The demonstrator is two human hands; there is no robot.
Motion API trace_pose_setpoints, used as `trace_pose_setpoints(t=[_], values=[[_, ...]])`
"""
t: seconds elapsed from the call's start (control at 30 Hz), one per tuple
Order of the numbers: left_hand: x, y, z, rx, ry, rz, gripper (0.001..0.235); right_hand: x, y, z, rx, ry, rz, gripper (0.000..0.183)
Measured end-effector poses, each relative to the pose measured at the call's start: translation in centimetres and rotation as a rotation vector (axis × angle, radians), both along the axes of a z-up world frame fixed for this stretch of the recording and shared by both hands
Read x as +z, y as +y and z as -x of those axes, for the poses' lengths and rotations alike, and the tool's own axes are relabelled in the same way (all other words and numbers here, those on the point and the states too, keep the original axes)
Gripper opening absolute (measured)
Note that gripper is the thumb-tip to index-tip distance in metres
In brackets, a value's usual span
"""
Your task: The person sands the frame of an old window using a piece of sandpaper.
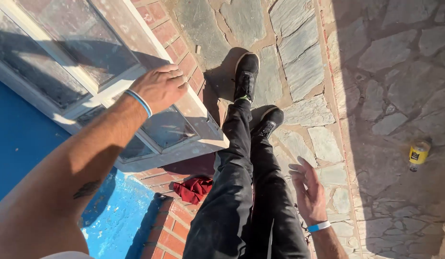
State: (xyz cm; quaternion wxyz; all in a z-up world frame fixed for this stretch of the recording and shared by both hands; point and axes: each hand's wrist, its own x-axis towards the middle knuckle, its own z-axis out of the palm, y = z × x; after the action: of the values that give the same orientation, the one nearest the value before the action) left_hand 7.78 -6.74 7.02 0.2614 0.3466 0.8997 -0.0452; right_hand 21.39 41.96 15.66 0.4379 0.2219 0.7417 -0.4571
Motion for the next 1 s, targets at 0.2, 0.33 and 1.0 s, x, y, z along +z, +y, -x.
trace_pose_setpoints(t=[0.2,0.33,1.0], values=[[-0.5,-2.0,0.8,0.033,-0.005,0.085,0.025,-0.6,1.7,-2.9,0.099,0.025,-0.17,0.048],[-1.2,-0.7,-1.0,0.121,-0.225,-0.001,0.023,-0.5,-0.3,-1.0,0.299,0.133,-0.312,0.054],[0.0,-0.6,2.4,0.15,-0.227,0.057,0.03,-13.3,-11.8,-1.4,-0.063,-0.06,0.08,0.048]])
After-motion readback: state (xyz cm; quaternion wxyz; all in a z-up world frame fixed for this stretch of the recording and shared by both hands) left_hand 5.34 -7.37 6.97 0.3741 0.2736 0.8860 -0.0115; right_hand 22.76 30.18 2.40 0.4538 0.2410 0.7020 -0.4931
